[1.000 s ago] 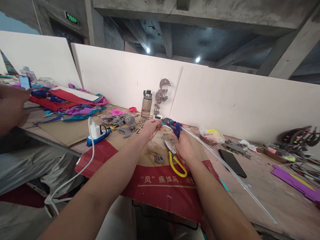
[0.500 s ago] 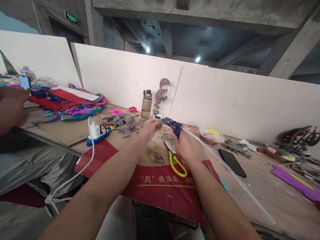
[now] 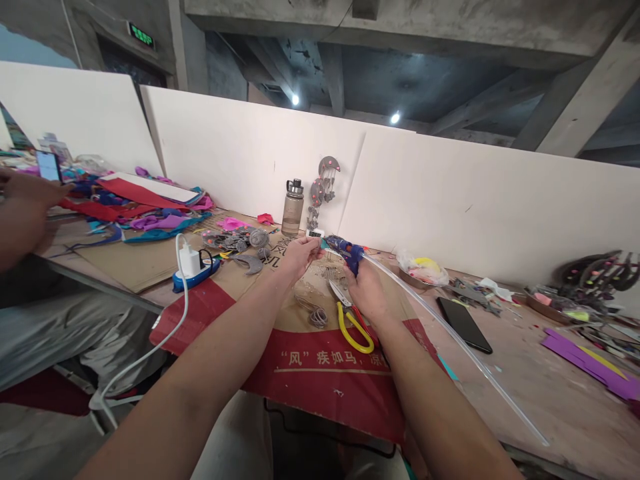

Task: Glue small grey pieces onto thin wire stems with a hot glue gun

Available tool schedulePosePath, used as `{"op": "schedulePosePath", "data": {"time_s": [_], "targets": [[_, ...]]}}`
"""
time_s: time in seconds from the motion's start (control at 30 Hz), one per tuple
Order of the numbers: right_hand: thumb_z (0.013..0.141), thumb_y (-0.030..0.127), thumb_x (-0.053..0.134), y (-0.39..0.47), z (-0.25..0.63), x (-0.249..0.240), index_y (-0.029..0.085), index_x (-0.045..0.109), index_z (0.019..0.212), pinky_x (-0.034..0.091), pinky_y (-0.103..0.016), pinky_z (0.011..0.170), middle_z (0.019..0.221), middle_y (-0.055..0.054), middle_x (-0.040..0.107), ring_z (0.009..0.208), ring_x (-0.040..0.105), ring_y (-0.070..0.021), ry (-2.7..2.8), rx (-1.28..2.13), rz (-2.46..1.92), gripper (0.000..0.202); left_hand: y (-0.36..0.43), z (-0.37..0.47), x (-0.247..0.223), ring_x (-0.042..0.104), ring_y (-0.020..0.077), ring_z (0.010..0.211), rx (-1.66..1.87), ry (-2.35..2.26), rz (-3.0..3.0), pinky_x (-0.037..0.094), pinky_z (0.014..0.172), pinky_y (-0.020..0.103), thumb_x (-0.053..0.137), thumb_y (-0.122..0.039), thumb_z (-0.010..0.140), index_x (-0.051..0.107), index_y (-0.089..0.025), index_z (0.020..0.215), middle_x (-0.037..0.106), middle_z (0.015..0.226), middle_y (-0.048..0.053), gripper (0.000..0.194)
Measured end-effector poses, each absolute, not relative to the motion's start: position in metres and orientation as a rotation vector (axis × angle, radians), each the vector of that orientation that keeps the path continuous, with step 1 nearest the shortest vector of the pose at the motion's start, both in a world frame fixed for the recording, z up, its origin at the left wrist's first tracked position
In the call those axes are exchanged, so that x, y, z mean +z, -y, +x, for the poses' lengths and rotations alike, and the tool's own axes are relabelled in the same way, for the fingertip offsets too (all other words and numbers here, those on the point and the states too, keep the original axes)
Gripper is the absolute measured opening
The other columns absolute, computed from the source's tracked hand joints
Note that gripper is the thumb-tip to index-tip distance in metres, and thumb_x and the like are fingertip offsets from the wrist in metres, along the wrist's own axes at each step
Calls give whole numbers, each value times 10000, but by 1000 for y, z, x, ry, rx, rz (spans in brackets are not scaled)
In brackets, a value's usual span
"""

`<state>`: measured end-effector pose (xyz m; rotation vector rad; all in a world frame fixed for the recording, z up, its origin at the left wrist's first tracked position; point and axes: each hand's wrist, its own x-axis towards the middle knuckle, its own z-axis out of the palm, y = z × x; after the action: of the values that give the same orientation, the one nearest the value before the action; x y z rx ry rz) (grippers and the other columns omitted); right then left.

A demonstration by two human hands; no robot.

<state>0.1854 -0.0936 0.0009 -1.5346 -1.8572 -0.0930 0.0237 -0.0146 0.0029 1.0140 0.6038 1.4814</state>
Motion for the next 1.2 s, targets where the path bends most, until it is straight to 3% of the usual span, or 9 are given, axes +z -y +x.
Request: {"op": "schedulePosePath", "data": {"time_s": [0.97, 1.07, 1.2], "targets": [[913, 344, 423, 95, 185, 2, 139, 496, 1252, 444, -365, 907, 1154, -160, 637, 1061, 601, -271, 1821, -2, -1476, 403, 10, 22, 2, 572, 100, 530, 1541, -582, 970, 448, 558, 238, 789, -272, 586, 570, -134, 615, 565, 550, -4, 261], [881, 357, 480, 95, 184, 5, 174, 466, 1272, 470, -346, 855, 1097, -115, 668, 988, 631, -247, 1695, 97, -1436, 431, 10, 21, 2, 579, 105, 541, 1544, -593, 955, 451, 571, 240, 779, -251, 596, 570, -134, 629, 563, 553, -5, 241], [893, 388, 423, 81, 192, 1, 143, 529, 1140, 503, -323, 679, 900, -98, 704, 743, 666, -221, 1583, 226, -1519, 364, 7, 22, -1, 571, 101, 567, 1575, -683, 985, 420, 554, 226, 761, -265, 622, 601, -143, 674, 581, 599, -4, 208]]}}
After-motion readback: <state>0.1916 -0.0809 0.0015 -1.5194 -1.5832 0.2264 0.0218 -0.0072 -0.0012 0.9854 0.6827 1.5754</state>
